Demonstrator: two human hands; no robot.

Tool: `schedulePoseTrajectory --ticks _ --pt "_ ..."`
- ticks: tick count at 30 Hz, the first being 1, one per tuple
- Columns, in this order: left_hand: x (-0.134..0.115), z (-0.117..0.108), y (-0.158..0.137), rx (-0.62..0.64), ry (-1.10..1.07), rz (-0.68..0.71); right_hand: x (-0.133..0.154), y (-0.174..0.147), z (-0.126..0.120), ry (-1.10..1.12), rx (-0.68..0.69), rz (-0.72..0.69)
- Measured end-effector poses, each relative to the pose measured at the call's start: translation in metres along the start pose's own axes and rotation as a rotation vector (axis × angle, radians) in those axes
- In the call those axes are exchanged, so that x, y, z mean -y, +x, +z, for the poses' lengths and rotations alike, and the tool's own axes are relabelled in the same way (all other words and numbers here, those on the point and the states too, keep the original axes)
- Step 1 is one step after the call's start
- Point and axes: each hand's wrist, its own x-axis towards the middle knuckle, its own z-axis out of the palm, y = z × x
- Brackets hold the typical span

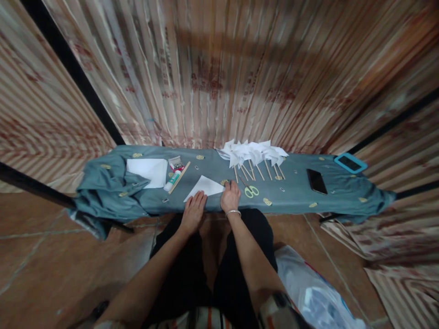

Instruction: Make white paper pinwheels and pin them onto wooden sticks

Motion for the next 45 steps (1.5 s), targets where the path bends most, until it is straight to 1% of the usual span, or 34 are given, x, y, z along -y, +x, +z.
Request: schedulePoseTrajectory --ticks 3,9,13,17,21,26,30,36,38,40,43,45 --pt "0.0 -0.001 -0.001 0.004 -0.012 0.009 0.001 0.0 -0.001 -0.003 0.008 0.003" --pt "0.001 0.003 -0.002 -0.03 -0.011 0.016 -0.001 0.0 -0.001 0.02 0.024 -0.006" --pt "-0.001 0.0 -0.002 0.0 0.004 0.007 -0.001 0.004 -0.003 0.067 0.05 -0.005" --pt "-0.002 -0.003 -0.003 0.013 0.005 0.007 0.007 0.018 -0.004 0.119 0.1 -0.079" --pt "-0.002 -0.004 -0.004 0.001 -0.002 0.018 0.01 0.03 0.001 0.188 0.144 -0.158" --pt "-0.001 0.003 -0.004 -0.035 -0.005 0.011 0.002 0.023 0.009 0.305 0.085 -0.188" --pt "0.001 0.005 -0.004 -0.062 -0.039 0.018 -0.002 0.016 0.009 0.405 0.045 -0.205" --pt "0.003 0.0 -0.007 -0.025 -0.125 0.01 -0.007 0.02 0.003 0.515 0.0 -0.147" --pt "0.004 -0.002 -0.008 -0.062 -0.156 -0.007 -0.01 0.023 0.002 0.555 -0.023 -0.119" --pt "0.005 -0.006 -0.006 -0.131 -0.181 -0.046 -0.014 0.025 0.001 0.6 -0.053 -0.09" --pt "0.007 -0.012 0.002 -0.239 -0.222 -0.121 -0.019 0.029 -0.002 0.656 -0.093 -0.055" --pt "0.007 -0.016 0.011 -0.29 -0.26 -0.147 -0.02 0.03 -0.004 0.674 -0.102 -0.055"
